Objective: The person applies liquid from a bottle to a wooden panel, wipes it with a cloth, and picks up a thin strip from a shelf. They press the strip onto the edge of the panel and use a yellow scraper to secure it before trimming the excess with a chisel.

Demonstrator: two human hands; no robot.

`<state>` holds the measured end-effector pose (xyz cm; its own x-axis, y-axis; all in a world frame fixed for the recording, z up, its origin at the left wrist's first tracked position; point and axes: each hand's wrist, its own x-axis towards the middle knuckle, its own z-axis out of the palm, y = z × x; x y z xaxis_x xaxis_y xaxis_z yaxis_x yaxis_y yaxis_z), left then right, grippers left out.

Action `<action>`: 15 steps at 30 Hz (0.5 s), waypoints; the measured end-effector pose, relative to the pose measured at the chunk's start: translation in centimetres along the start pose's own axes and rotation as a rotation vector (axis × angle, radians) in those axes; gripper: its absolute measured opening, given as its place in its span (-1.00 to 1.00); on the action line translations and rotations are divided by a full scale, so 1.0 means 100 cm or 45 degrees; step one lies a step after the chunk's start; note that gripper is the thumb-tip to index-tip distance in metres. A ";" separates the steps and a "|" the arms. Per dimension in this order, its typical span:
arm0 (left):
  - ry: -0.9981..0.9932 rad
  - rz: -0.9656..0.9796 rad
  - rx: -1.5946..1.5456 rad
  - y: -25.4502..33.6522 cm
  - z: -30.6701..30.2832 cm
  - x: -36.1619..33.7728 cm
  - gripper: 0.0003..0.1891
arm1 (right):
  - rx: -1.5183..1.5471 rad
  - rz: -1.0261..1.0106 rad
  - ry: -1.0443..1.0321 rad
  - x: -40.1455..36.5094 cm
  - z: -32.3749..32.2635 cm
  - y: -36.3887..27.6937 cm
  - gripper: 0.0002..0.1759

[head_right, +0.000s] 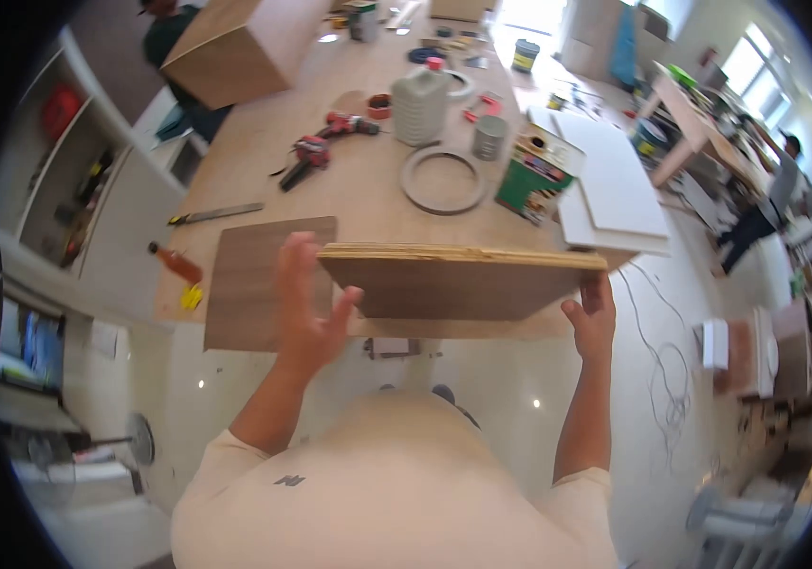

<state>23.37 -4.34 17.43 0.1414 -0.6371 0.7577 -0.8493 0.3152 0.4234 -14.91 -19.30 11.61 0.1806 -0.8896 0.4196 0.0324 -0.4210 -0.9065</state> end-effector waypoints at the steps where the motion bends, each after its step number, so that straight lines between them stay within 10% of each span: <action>1: -0.154 0.121 0.157 0.023 0.004 0.007 -0.26 | 0.058 0.063 0.039 0.002 0.006 0.002 -0.10; 6: -0.529 0.482 0.298 0.108 0.078 0.034 -0.27 | 0.203 0.239 0.184 0.009 0.013 0.007 -0.27; 15: -0.350 -0.073 0.516 0.050 0.003 0.004 -0.18 | 0.328 0.116 -0.113 0.019 -0.005 0.046 -0.20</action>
<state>19.02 -3.18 19.75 0.1009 -0.8248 0.5564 -0.9813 0.0094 0.1920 -14.95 -23.02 8.24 0.2794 -0.8977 0.3407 0.2587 -0.2713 -0.9271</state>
